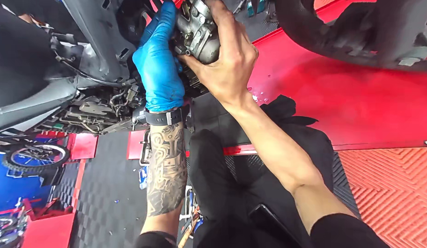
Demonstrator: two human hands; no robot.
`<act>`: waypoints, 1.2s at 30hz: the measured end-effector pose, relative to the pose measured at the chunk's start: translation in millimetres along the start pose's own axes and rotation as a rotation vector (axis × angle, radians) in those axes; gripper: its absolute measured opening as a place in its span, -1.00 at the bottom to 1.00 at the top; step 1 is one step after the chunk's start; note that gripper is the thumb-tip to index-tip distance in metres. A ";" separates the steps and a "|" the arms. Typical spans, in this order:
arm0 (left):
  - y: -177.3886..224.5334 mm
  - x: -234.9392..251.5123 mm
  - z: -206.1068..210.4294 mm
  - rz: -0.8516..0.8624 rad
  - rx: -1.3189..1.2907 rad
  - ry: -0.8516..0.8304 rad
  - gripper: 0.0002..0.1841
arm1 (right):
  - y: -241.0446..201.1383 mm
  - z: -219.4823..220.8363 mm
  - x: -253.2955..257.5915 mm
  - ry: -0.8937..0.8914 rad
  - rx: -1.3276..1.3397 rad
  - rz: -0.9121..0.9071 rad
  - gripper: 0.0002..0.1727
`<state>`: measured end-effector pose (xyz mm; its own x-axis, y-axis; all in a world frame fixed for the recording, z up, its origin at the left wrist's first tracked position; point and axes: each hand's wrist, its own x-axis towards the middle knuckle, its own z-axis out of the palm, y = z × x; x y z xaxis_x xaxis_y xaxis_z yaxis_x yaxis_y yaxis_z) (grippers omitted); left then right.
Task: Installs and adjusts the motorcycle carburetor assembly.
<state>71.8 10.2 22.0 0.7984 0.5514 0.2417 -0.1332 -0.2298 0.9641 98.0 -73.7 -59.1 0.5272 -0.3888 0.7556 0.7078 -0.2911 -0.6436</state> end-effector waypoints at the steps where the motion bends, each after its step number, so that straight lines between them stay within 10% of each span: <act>1: -0.2 0.3 -0.5 0.006 -0.002 -0.016 -0.73 | 0.2 -0.2 0.1 0.004 0.002 0.002 -0.21; 21: -10.2 5.2 -14.0 0.107 -0.218 -0.268 -0.69 | -4.8 -0.3 2.3 -0.078 0.146 0.191 -0.13; 36: -3.8 1.6 0.8 0.059 -0.050 0.007 -0.73 | 0.3 4.0 -1.4 -0.007 0.065 0.063 -0.22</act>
<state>74.1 11.3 18.7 0.7842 0.5437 0.2991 -0.2092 -0.2221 0.9523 99.3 -69.7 -59.8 0.5748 -0.3983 0.7149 0.7020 -0.2089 -0.6808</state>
